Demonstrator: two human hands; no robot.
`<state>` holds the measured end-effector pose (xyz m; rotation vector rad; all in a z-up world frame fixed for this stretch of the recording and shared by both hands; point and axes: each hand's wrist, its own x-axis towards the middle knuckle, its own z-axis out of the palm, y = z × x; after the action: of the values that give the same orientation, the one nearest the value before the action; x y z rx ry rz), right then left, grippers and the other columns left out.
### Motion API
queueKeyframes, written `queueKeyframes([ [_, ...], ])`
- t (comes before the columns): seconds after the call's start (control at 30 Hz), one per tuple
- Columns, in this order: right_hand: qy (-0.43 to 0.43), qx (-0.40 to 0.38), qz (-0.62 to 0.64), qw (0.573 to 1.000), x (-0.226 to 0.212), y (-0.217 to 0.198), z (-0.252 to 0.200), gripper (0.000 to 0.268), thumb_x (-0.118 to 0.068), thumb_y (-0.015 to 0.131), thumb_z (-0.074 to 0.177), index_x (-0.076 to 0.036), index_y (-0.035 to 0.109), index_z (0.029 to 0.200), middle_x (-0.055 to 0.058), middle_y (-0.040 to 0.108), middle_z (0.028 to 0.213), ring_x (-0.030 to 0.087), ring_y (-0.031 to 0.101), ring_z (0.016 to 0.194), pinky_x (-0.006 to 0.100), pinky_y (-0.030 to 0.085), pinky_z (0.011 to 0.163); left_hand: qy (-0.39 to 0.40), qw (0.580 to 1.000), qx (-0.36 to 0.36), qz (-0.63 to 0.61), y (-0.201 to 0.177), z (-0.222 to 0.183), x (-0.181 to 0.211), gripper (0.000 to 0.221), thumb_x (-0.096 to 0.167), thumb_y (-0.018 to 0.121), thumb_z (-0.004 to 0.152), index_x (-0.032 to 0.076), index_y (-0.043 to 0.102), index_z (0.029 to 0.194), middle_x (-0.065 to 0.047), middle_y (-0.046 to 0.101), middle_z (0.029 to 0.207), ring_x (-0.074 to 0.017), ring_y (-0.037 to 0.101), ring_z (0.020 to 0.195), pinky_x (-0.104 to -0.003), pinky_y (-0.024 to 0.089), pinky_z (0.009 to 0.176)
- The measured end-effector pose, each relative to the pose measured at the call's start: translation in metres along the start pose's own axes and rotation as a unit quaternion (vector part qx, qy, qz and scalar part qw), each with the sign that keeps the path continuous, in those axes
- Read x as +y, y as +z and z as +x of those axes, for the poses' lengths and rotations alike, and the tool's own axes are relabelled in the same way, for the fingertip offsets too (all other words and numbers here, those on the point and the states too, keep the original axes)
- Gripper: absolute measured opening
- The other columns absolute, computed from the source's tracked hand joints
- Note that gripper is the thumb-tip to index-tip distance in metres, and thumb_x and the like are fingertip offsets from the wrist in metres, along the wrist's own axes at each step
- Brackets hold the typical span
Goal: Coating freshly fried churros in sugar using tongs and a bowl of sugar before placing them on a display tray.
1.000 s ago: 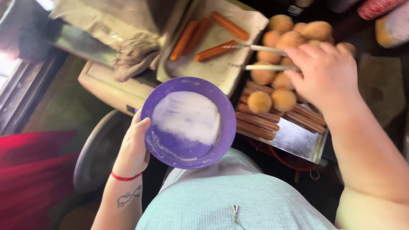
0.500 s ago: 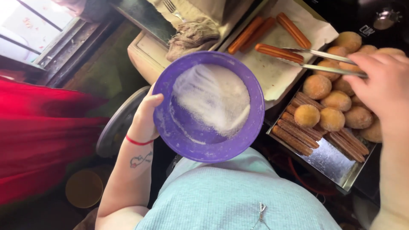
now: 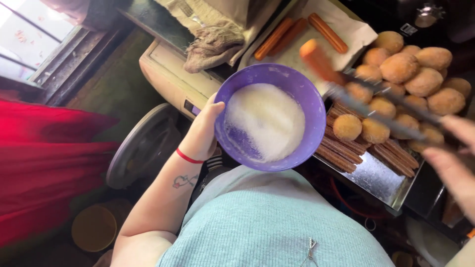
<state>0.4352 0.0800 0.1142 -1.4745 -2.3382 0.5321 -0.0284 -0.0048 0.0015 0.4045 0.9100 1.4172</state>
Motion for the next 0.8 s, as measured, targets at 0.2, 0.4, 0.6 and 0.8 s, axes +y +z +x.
queueKeyframes([
  [0.2,-0.038,0.019,-0.137,0.990,-0.116,0.015,-0.024,0.049,-0.021,0.084,0.096,-0.009,0.081,0.143,0.012,0.081,0.135,0.025,0.075,0.117,0.037,0.055,0.107,0.009,0.978,0.069,0.196,0.020,-0.002,-0.016,0.056,0.027,0.046,0.102,0.009,0.058,0.154,-0.008,0.068,0.148,-0.0158,0.060,0.137,-0.031,0.046,0.118],
  [0.4,0.044,-0.069,-0.323,0.943,-0.118,0.024,-0.034,0.053,-0.055,0.073,0.089,-0.045,0.076,0.141,-0.023,0.077,0.135,0.007,0.076,0.116,0.033,0.063,0.082,-0.040,0.967,0.023,0.252,0.046,-0.013,-0.002,0.058,0.032,0.042,0.104,0.015,0.052,0.159,-0.006,0.067,0.151,-0.0177,0.062,0.141,-0.034,0.050,0.119],
  [0.6,-0.048,0.069,-0.327,0.941,-0.087,0.015,-0.051,0.045,-0.034,0.086,0.106,-0.015,0.088,0.148,-0.001,0.086,0.128,0.018,0.080,0.107,0.032,0.061,0.092,-0.100,0.966,0.036,0.235,0.055,-0.013,-0.002,0.060,0.030,0.043,0.102,0.017,0.054,0.160,-0.006,0.071,0.143,-0.0179,0.068,0.130,-0.035,0.057,0.107],
  [0.8,-0.049,0.051,-0.445,0.893,-0.088,0.023,-0.055,0.049,-0.049,0.078,0.105,-0.027,0.084,0.148,-0.007,0.085,0.123,0.016,0.083,0.104,0.030,0.066,0.095,-0.102,0.965,0.015,0.241,0.059,-0.012,-0.007,0.061,0.031,0.042,0.103,0.017,0.050,0.162,-0.007,0.071,0.143,-0.0199,0.070,0.128,-0.037,0.060,0.105],
])
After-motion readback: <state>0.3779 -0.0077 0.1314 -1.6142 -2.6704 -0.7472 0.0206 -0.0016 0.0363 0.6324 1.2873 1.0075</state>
